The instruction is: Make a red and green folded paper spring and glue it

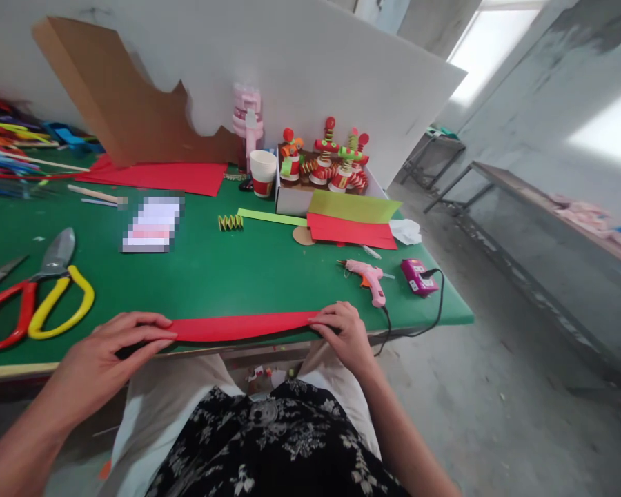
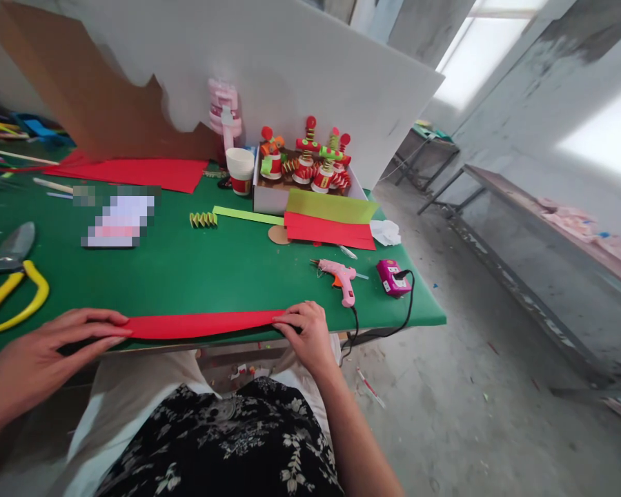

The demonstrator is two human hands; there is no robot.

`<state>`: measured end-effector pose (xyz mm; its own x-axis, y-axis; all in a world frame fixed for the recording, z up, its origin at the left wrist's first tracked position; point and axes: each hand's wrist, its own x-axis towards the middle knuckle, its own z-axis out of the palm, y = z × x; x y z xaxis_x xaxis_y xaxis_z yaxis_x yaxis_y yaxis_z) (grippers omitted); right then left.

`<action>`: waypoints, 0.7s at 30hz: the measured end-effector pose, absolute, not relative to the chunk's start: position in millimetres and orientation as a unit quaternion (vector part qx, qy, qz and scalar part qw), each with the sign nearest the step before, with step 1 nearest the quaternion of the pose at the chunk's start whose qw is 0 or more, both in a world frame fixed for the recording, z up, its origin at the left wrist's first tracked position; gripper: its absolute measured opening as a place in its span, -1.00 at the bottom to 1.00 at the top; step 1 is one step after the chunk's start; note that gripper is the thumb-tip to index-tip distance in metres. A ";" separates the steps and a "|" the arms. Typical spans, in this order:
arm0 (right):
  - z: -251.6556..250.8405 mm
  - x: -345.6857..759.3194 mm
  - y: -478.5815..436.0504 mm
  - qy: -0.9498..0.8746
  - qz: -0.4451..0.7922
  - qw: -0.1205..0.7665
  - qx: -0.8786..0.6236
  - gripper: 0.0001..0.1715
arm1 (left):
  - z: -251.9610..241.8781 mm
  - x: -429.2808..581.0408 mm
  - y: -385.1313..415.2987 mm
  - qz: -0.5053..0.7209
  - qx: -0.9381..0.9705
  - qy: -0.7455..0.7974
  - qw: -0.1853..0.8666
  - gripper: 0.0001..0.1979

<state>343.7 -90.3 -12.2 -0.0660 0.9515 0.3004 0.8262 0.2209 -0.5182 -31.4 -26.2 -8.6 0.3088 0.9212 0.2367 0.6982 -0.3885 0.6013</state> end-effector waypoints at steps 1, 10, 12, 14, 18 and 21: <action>-12.1 343.9 -90.4 -0.720 0.106 0.301 -0.616 -0.84 | -7.9 -31.3 -26.5 0.283 0.784 0.514 0.201 -0.41; -17.4 342.6 -86.2 -0.691 0.113 0.327 -0.635 -0.74 | -2.7 -25.5 -24.4 0.238 0.770 0.555 0.205 -0.47; -19.6 341.6 -85.4 -0.684 0.093 0.322 -0.648 -0.70 | -2.0 -22.9 -23.5 0.233 0.764 0.563 0.212 -0.51; -21.2 341.0 -85.0 -0.680 0.074 0.316 -0.657 -0.67 | -1.4 -20.9 -22.7 0.227 0.756 0.574 0.216 -0.55; -21.7 341.4 -84.3 -0.686 0.060 0.309 -0.656 -0.64 | -0.8 -19.2 -21.6 0.214 0.747 0.591 0.216 -0.61; -20.1 342.2 -83.6 -0.689 0.066 0.305 -0.654 -0.63 | 0.6 -17.4 -20.1 0.213 0.749 0.587 0.221 -0.62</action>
